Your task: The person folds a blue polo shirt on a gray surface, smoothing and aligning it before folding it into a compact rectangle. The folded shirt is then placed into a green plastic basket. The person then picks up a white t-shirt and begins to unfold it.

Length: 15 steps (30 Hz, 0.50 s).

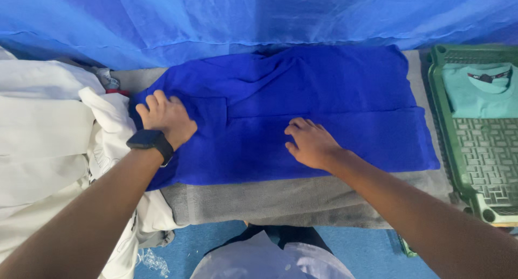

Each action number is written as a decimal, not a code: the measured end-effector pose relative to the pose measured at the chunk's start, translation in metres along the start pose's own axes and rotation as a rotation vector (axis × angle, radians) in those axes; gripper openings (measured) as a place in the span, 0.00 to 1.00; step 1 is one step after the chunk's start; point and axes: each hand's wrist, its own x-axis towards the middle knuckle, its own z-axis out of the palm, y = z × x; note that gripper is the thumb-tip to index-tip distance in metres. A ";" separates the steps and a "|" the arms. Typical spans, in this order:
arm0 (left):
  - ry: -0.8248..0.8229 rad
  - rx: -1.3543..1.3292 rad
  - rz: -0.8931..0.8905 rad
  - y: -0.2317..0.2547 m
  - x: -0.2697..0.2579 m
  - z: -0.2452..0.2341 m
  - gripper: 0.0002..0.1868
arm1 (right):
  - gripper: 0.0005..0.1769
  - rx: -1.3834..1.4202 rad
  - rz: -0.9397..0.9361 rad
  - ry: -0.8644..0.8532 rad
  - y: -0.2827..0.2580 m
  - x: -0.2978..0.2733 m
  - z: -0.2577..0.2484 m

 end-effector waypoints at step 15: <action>-0.054 -0.702 -0.278 -0.045 0.145 0.100 0.21 | 0.19 0.103 -0.093 0.242 0.129 0.108 -0.081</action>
